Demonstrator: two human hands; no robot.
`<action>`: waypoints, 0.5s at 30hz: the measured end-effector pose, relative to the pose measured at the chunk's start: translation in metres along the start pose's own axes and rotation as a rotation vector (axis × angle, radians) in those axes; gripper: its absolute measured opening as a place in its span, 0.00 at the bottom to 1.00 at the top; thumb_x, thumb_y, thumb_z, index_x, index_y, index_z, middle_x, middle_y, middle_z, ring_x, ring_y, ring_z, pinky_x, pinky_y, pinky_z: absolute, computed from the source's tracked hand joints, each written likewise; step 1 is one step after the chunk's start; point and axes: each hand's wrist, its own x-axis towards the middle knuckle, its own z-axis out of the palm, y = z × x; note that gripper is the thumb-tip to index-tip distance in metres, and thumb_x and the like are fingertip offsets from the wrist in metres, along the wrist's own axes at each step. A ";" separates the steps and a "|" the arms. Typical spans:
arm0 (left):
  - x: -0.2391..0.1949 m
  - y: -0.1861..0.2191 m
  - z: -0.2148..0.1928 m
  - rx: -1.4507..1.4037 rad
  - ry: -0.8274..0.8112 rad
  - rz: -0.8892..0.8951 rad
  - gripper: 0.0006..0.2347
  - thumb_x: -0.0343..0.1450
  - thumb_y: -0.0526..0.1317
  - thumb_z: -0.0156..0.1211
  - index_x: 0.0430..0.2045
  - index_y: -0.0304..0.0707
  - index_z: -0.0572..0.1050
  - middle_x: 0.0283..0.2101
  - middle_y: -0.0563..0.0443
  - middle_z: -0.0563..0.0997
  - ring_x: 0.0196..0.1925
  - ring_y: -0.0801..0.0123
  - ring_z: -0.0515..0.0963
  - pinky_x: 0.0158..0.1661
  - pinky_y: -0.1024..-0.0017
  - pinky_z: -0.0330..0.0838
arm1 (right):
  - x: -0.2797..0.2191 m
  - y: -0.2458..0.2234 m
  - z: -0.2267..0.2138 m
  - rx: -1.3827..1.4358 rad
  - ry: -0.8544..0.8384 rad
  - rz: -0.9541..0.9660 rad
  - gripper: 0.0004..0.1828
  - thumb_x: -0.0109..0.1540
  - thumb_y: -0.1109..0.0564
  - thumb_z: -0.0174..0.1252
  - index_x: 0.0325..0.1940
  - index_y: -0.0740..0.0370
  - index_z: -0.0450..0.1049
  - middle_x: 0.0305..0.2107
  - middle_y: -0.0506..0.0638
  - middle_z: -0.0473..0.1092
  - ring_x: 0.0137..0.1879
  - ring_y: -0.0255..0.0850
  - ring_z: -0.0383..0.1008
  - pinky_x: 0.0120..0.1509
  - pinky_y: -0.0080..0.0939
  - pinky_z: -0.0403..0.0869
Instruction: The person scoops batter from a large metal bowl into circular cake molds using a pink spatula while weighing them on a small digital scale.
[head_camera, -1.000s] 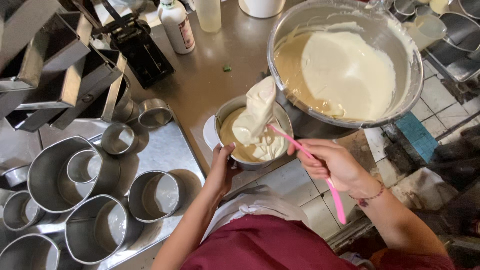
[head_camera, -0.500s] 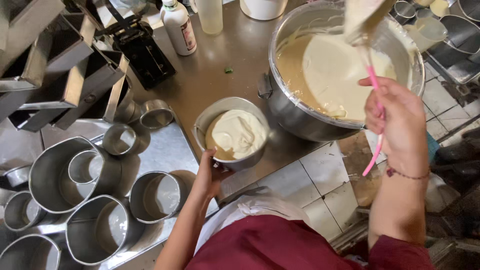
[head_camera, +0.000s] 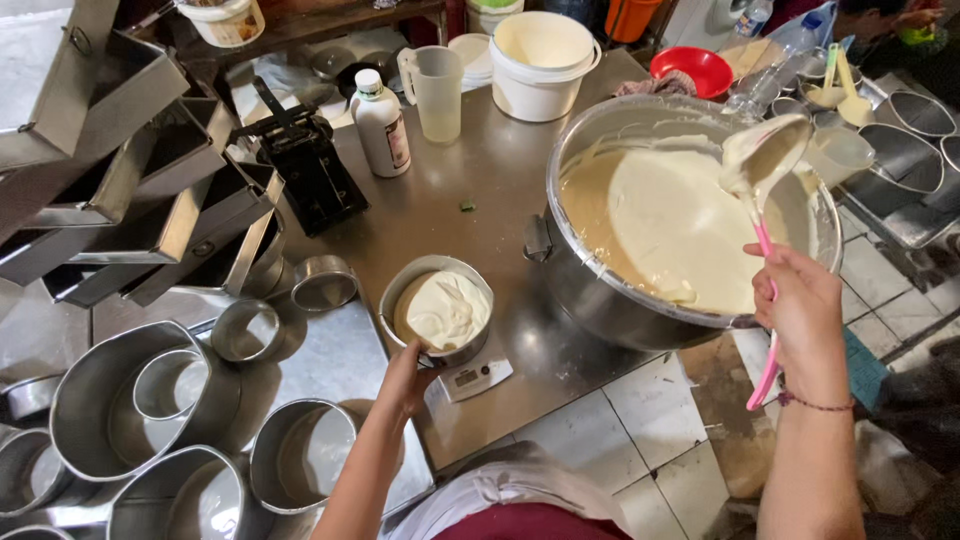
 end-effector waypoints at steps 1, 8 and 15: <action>0.009 -0.002 -0.002 -0.003 -0.001 0.001 0.17 0.67 0.32 0.48 0.48 0.24 0.76 0.47 0.39 0.81 0.48 0.60 0.79 0.44 0.65 0.79 | 0.004 0.005 0.000 -0.001 -0.001 -0.003 0.13 0.73 0.60 0.42 0.53 0.62 0.73 0.19 0.42 0.50 0.22 0.29 0.44 0.24 0.29 0.43; 0.042 0.000 0.005 0.055 -0.033 0.036 0.16 0.66 0.34 0.52 0.47 0.31 0.76 0.43 0.45 0.79 0.41 0.64 0.74 0.38 0.66 0.75 | 0.018 0.020 0.000 0.036 0.017 -0.025 0.15 0.69 0.62 0.43 0.54 0.62 0.73 0.17 0.41 0.50 0.19 0.27 0.42 0.22 0.29 0.40; 0.040 0.009 0.010 0.179 0.034 -0.107 0.37 0.62 0.56 0.62 0.68 0.47 0.64 0.73 0.57 0.63 0.22 0.49 0.78 0.27 0.62 0.77 | 0.006 0.005 0.000 0.019 0.019 0.012 0.13 0.73 0.59 0.45 0.54 0.61 0.74 0.19 0.41 0.52 0.21 0.27 0.44 0.24 0.28 0.44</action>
